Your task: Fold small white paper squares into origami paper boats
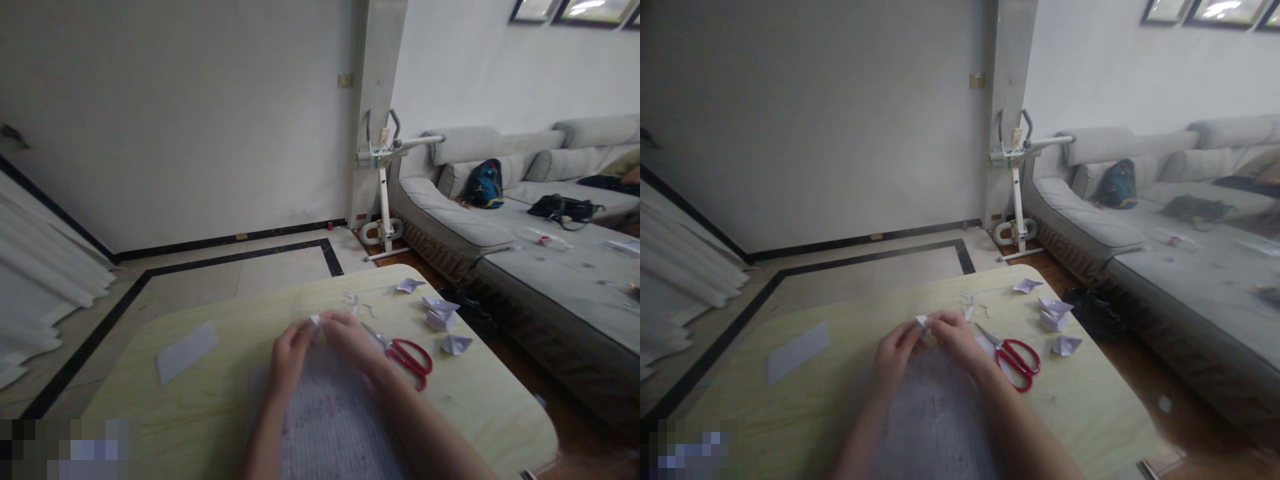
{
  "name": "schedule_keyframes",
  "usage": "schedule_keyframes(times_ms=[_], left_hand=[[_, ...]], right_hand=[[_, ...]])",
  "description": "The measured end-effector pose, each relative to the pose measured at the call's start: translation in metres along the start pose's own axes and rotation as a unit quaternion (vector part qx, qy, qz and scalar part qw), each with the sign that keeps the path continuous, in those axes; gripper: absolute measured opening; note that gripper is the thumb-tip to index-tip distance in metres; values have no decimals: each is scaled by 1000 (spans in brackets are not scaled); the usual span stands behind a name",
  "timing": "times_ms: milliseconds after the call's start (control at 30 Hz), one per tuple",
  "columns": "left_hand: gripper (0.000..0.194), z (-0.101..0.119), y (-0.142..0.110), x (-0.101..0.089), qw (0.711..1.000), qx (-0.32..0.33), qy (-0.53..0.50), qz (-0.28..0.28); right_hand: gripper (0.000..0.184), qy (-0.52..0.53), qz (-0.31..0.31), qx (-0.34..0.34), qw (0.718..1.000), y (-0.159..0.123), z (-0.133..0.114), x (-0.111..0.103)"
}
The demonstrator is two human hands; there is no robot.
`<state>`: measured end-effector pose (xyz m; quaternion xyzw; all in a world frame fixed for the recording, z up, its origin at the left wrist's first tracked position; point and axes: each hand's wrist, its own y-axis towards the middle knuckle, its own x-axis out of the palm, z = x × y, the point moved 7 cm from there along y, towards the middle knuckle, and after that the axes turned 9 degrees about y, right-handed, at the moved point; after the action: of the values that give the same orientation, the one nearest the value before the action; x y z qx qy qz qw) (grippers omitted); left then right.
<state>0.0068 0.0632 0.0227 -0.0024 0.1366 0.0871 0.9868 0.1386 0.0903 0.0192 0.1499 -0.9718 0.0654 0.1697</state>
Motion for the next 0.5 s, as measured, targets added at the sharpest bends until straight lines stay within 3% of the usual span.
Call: schedule_keyframes(times_ms=[500], left_hand=[[35,0,0,0,1000,1,4,-8]], right_hand=[[15,37,-3,5,999,0,0,2]])
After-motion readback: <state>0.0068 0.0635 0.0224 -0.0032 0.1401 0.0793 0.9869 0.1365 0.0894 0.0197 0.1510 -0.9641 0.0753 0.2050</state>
